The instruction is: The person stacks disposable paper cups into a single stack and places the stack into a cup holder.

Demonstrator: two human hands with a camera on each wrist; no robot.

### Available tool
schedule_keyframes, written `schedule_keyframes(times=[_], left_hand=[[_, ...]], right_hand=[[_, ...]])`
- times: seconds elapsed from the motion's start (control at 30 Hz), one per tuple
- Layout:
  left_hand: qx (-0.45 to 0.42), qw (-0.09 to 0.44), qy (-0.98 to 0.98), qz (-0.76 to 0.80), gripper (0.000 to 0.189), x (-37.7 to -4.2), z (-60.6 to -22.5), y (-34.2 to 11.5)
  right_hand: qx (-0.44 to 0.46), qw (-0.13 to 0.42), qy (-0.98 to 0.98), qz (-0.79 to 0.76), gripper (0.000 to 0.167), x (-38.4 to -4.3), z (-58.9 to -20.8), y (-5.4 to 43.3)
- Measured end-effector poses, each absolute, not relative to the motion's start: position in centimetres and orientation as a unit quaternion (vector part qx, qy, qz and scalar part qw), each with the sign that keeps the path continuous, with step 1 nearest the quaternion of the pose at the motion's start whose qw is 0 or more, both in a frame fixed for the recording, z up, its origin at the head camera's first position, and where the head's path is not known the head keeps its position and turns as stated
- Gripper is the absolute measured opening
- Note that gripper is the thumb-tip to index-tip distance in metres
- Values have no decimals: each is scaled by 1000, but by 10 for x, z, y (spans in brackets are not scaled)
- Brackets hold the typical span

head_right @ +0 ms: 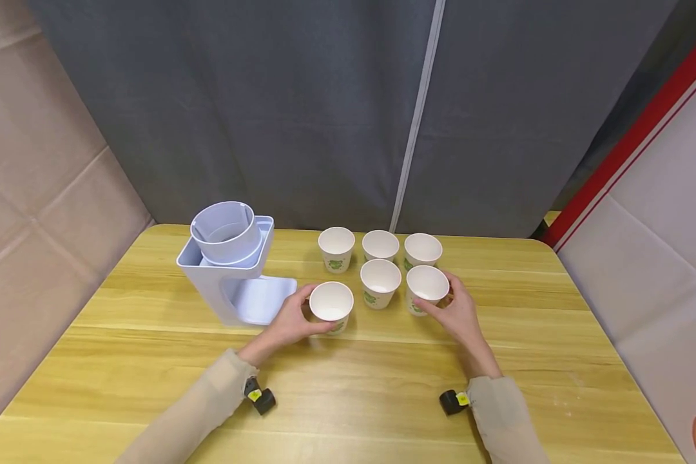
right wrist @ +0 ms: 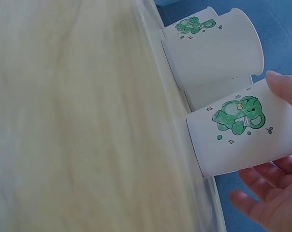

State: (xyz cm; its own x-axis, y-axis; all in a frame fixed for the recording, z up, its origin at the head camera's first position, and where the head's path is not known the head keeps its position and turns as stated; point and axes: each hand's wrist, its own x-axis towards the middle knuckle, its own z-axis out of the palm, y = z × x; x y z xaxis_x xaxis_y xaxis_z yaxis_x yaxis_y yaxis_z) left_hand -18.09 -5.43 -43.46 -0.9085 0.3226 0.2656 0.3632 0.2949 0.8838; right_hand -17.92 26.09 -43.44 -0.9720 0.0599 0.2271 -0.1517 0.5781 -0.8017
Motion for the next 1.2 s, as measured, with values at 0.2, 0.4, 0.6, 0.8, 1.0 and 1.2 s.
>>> schedule_keyframes(times=[0.2,0.4,0.6,0.8,1.0,1.2], left_hand=[[-226,21,-808,-544,61,-168,-407,-54],[-228,31,-809,-541,65,-181,-430,-54],[-233,30,-802,-550,67,-189,-446,-56],[-238,34,-799,-551,65,-190,-447,-56],[-234,34,-800,-551,65,-190,-449,-56],[-235,41,-798,-553,66,-191,-450,-56]], right_hand=[[22,111,-878,465,70,-181,-434,261],[16,100,-876,472,70,-178,-427,256],[19,107,-871,479,62,-164,-403,242],[17,132,-862,490,60,-165,-407,244],[29,156,-860,485,62,-175,-425,257],[52,179,-851,491,60,-174,-417,258]])
